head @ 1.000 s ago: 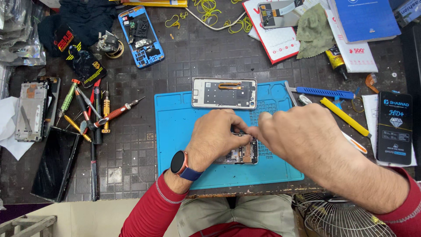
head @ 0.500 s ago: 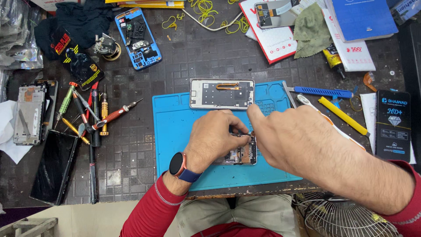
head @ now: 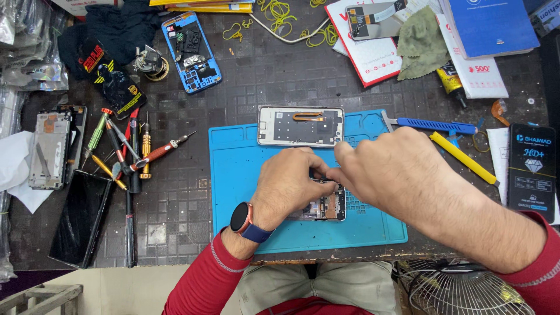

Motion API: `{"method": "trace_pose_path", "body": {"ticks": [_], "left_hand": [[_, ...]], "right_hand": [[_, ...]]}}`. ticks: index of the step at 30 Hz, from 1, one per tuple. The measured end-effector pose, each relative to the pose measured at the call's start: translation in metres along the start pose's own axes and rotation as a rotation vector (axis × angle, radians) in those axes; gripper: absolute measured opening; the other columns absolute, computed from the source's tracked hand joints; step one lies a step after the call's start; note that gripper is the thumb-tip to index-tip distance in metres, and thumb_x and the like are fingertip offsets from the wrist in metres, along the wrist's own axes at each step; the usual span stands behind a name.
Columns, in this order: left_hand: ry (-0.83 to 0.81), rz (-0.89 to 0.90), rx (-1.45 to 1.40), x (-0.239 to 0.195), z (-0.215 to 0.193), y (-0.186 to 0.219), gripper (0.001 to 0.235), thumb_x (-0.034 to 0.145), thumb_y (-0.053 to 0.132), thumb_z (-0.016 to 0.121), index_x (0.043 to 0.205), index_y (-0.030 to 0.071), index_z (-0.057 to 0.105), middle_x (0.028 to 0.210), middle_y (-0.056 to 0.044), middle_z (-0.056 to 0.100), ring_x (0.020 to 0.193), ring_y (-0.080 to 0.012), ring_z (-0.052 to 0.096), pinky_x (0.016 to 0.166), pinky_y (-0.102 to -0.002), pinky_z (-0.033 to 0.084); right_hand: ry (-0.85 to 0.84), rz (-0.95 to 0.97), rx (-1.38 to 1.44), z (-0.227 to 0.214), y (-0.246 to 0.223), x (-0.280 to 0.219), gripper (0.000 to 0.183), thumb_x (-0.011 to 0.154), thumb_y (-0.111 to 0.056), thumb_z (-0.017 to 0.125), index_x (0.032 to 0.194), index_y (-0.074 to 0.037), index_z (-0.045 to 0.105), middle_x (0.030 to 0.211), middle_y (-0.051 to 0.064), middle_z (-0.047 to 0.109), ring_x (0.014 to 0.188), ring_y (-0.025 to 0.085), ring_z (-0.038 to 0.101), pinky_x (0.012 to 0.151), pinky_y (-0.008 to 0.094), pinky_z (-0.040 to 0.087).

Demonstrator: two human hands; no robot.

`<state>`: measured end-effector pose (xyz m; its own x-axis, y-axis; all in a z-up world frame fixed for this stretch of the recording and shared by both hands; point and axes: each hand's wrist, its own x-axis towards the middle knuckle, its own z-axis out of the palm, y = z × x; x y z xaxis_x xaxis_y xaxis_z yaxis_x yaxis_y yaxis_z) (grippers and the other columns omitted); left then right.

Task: The person uses a pink-handled screwdriver to remove and reinstall screws on the internal frame of a disassembled smartphone. They repeatedly loosen and tighten screws at multiple locations on the device while it rests on a blue anti-static mat.

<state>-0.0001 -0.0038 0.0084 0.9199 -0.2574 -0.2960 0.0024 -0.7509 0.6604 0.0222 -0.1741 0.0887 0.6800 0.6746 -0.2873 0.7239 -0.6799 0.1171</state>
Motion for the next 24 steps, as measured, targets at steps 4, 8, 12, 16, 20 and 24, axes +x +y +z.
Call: {"method": "trace_pose_path", "body": {"ticks": [4, 8, 12, 16, 20, 24], "left_hand": [[-0.016, -0.012, -0.032, 0.0, 0.0, 0.0, 0.026, 0.07, 0.035, 0.085, 0.088, 0.017, 0.083, 0.087, -0.002, 0.075, 0.081, -0.0214, 0.073, 0.072, -0.038, 0.057], [-0.006, 0.002, -0.034, -0.001, 0.001, -0.001, 0.025, 0.07, 0.034, 0.084, 0.087, 0.017, 0.084, 0.087, -0.002, 0.075, 0.082, -0.0217, 0.073, 0.071, -0.038, 0.057], [0.014, 0.023, -0.045, 0.0, 0.001, -0.001, 0.026, 0.07, 0.034, 0.085, 0.087, 0.015, 0.082, 0.087, -0.002, 0.074, 0.081, -0.0214, 0.073, 0.072, -0.037, 0.057], [0.0, 0.015, -0.047, -0.002, 0.0, 0.0, 0.021, 0.071, 0.033, 0.084, 0.086, 0.018, 0.084, 0.085, -0.002, 0.074, 0.081, -0.0217, 0.073, 0.071, -0.038, 0.057], [0.009, 0.027, -0.063, -0.003, -0.001, 0.0, 0.021, 0.07, 0.033, 0.084, 0.086, 0.018, 0.084, 0.086, -0.002, 0.075, 0.08, -0.0217, 0.073, 0.071, -0.037, 0.057], [-0.004, 0.018, -0.06, -0.002, 0.0, -0.001, 0.021, 0.07, 0.033, 0.083, 0.086, 0.02, 0.084, 0.086, -0.001, 0.075, 0.08, -0.0213, 0.073, 0.07, -0.038, 0.057]], "right_hand": [[-0.068, 0.036, -0.075, 0.002, -0.001, -0.004, 0.039, 0.104, -0.047, 0.053, 0.096, -0.01, 0.062, 0.054, 0.003, 0.062, 0.053, 0.024, 0.068, 0.052, 0.039, 0.053], [-0.089, 0.011, -0.057, -0.001, 0.0, -0.008, 0.035, 0.101, -0.043, 0.054, 0.106, -0.009, 0.061, 0.052, 0.001, 0.063, 0.051, 0.025, 0.068, 0.053, 0.04, 0.054], [-0.126, 0.045, -0.054, -0.008, -0.008, -0.005, 0.039, 0.1, -0.046, 0.054, 0.093, -0.009, 0.061, 0.052, 0.005, 0.063, 0.054, 0.028, 0.069, 0.052, 0.042, 0.055], [-0.096, 0.058, 0.009, -0.016, -0.007, -0.003, 0.028, 0.097, -0.037, 0.056, 0.098, -0.009, 0.06, 0.058, 0.007, 0.064, 0.051, 0.029, 0.069, 0.048, 0.043, 0.056], [-0.117, 0.03, 0.05, -0.023, -0.007, 0.0, 0.026, 0.092, -0.03, 0.059, 0.108, -0.009, 0.058, 0.058, 0.009, 0.066, 0.054, 0.032, 0.071, 0.047, 0.046, 0.056], [-0.109, 0.048, 0.076, -0.021, -0.012, 0.0, 0.027, 0.094, -0.034, 0.059, 0.107, -0.01, 0.058, 0.062, 0.01, 0.068, 0.058, 0.034, 0.072, 0.048, 0.048, 0.056]]}}
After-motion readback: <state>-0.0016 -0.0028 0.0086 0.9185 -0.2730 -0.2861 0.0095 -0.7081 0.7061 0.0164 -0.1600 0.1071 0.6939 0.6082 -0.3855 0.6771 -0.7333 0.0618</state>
